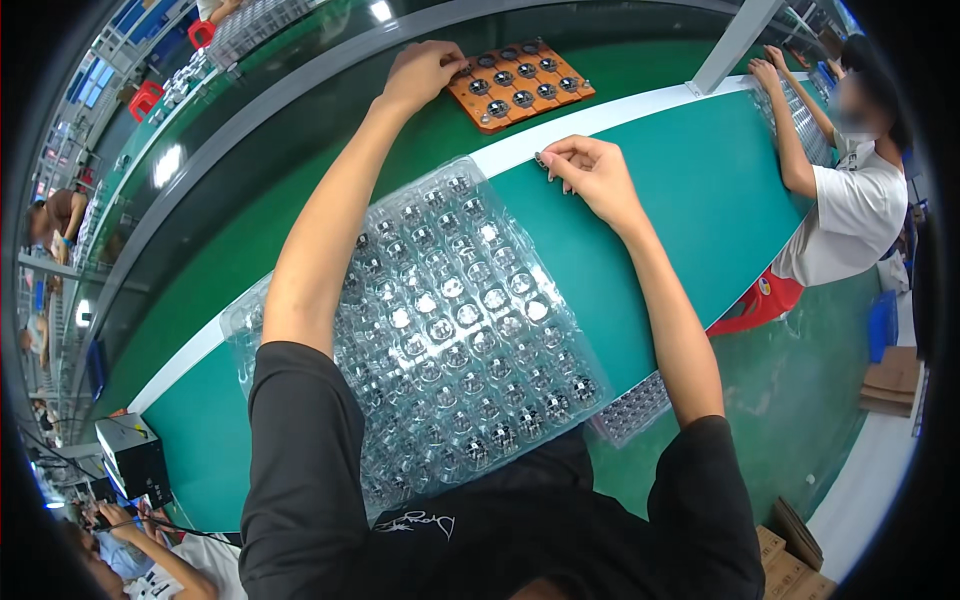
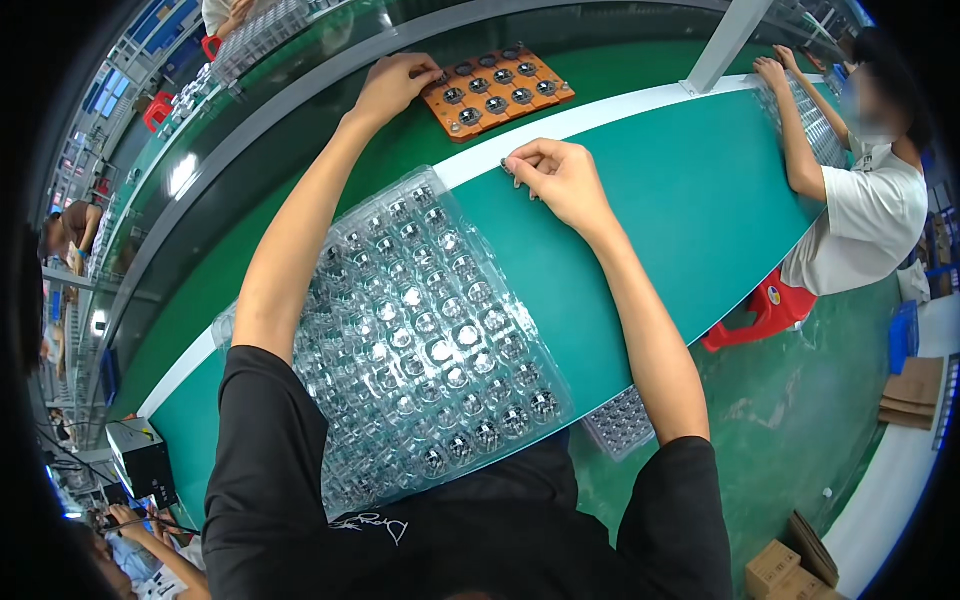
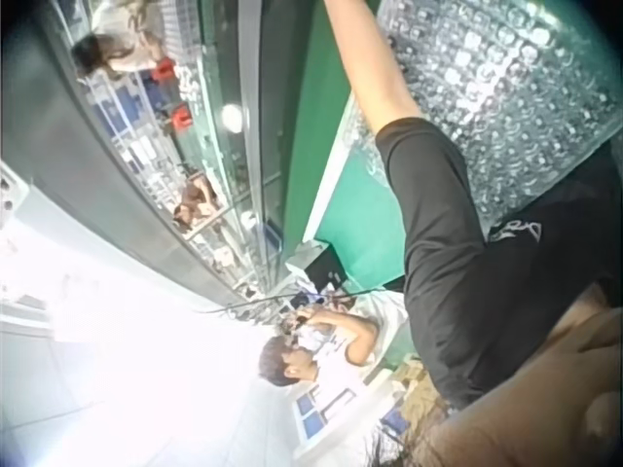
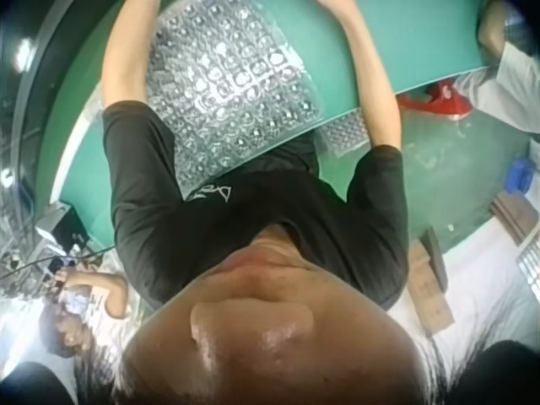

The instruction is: Picking small electronic components from a bulk tray and placing them into a specialized jig for assembly.

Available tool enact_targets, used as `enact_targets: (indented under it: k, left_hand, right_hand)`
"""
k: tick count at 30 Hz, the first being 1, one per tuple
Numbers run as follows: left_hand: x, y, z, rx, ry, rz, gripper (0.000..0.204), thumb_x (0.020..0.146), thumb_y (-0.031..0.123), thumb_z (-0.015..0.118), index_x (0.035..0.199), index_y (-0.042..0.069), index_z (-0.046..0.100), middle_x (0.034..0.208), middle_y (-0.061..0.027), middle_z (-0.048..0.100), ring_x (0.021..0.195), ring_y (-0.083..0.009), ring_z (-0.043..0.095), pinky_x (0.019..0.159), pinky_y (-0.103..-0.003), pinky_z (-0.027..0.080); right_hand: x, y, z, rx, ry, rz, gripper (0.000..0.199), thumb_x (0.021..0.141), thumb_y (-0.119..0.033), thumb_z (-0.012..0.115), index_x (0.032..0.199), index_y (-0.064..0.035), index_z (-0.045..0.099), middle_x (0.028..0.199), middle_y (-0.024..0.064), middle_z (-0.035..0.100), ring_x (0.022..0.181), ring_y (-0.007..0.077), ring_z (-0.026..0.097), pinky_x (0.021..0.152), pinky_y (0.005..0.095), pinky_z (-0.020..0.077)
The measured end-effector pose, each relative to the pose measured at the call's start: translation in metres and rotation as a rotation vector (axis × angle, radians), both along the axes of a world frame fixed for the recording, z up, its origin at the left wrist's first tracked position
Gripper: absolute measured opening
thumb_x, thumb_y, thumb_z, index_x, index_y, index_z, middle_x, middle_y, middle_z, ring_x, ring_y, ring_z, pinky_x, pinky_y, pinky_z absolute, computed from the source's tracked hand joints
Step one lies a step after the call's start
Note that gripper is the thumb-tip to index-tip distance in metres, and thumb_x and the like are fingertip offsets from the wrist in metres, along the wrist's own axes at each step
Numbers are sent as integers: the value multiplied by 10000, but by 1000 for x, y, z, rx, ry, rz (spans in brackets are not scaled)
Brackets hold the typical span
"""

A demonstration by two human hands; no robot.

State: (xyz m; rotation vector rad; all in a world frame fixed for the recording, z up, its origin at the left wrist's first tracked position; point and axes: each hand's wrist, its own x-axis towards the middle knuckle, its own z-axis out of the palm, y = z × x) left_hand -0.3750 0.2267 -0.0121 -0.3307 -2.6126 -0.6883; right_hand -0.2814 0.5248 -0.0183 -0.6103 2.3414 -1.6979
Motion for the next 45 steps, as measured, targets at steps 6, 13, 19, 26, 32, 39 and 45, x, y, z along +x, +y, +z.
enact_targets:
  k: [6, 13, 19, 26, 32, 39, 45]
  left_hand:
    - [2, -7, 1, -52, 63, 9, 173, 889, 254, 681, 930, 100, 748, 834, -104, 735, 793, -300, 707, 743, -398, 550]
    - [13, -9, 4, -121, 37, 41, 187, 897, 210, 661, 967, 54, 736, 920, -156, 718, 857, -341, 681, 789, -415, 525]
    - [15, -11, 1, -227, 74, 71, 160, 887, 210, 661, 950, 111, 768, 918, -137, 729, 895, -343, 689, 832, -440, 541]
    - [18, -26, -9, -82, 30, 89, 229, 905, 251, 670, 960, 39, 738, 1042, -177, 702, 1000, -360, 650, 887, -431, 503]
    - [52, -54, 24, 24, 157, 0, 324, 959, 319, 632, 1127, 47, 687, 1183, -140, 657, 1200, -309, 576, 1052, -373, 427]
    - [206, -165, 64, 196, -5, 164, 389, 1029, 332, 544, 1162, -13, 666, 1109, -135, 702, 1048, -227, 654, 931, -320, 475]
    - [351, -202, 11, 383, -39, 549, 389, 1057, 339, 518, 938, -9, 646, 777, -18, 541, 732, -96, 472, 675, -259, 397]
  right_hand:
    - [3, -3, -1, 9, 27, -31, 183, 922, -137, 717, 997, 30, 727, 752, 19, 676, 617, 35, 551, 555, 196, 437]
    - [2, -3, -5, 7, 37, -37, 192, 920, -143, 725, 1000, 32, 727, 760, 16, 677, 622, 39, 554, 554, 192, 436]
    - [1, -3, -7, -30, 42, -37, 193, 925, -132, 714, 1013, 39, 722, 766, 18, 678, 627, 45, 558, 554, 194, 437]
    - [2, -2, -3, -24, 58, -55, 195, 926, -144, 712, 1013, 30, 726, 752, 8, 671, 624, 41, 557, 554, 185, 428]
    - [4, -2, -5, -46, 35, -76, 193, 928, -140, 709, 1014, 32, 726, 761, 21, 680, 635, 54, 576, 575, 197, 451]
    - [-10, 0, 11, -130, 39, -25, 195, 941, -137, 703, 1043, 28, 719, 829, 56, 691, 718, 94, 622, 675, 244, 512]
    - [-64, -60, 55, 76, 339, 136, 250, 951, -174, 690, 1049, 55, 712, 808, 75, 717, 741, 116, 669, 682, 265, 544]
